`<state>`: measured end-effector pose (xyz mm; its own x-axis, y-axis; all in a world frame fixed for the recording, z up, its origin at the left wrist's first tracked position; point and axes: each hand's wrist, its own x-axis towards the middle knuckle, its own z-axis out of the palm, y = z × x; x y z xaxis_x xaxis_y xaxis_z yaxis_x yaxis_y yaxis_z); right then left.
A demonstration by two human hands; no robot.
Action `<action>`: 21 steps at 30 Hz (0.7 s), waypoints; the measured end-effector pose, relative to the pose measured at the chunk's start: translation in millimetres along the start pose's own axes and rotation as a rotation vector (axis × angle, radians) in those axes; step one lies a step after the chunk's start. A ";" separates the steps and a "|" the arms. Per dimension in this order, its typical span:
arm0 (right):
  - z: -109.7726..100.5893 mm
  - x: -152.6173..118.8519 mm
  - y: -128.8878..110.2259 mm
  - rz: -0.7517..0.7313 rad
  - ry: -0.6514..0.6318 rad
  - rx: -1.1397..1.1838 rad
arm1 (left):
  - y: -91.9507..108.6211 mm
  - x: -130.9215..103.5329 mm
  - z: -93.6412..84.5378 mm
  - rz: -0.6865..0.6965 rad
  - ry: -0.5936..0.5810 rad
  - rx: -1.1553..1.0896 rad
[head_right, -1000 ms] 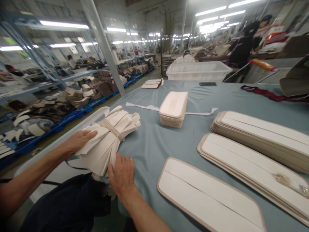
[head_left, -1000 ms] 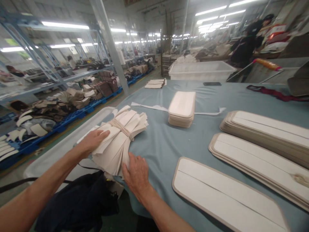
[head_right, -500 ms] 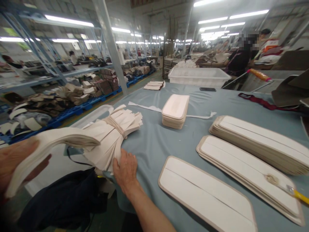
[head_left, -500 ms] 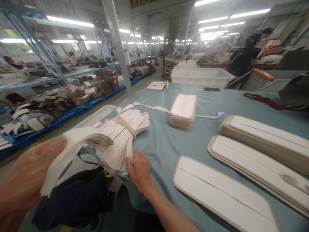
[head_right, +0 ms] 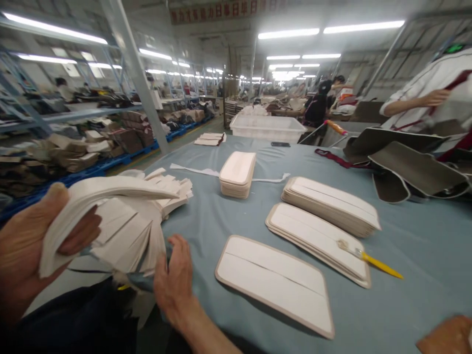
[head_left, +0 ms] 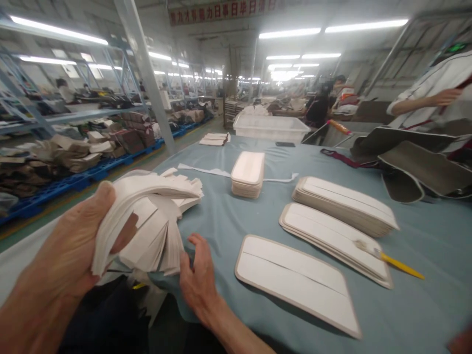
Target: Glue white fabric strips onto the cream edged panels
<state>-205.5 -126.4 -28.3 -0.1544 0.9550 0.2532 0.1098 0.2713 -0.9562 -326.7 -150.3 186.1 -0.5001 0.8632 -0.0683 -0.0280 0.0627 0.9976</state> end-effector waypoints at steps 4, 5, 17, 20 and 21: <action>-25.5 -5.6 -11.2 0.378 -0.025 0.416 | -57.9 1.2 43.2 -0.201 -0.026 -0.529; -31.5 -5.5 -11.1 0.494 -0.039 0.551 | -80.2 -1.4 54.4 -0.446 -0.031 -0.683; -64.4 -13.5 -4.6 0.673 -0.277 0.728 | -170.1 -46.3 59.7 -0.819 0.036 -0.794; -61.1 -11.2 -7.3 0.669 -0.318 0.717 | -173.5 -49.0 60.3 -0.764 0.026 -0.731; -60.5 -10.2 -7.6 0.667 -0.315 0.706 | -174.7 -50.8 61.3 -0.732 0.011 -0.701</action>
<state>-145.3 -131.0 -14.8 -0.5362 0.7831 -0.3150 -0.3206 -0.5342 -0.7822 -243.4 -174.4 14.8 -0.1645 0.7256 -0.6681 -0.8306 0.2635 0.4906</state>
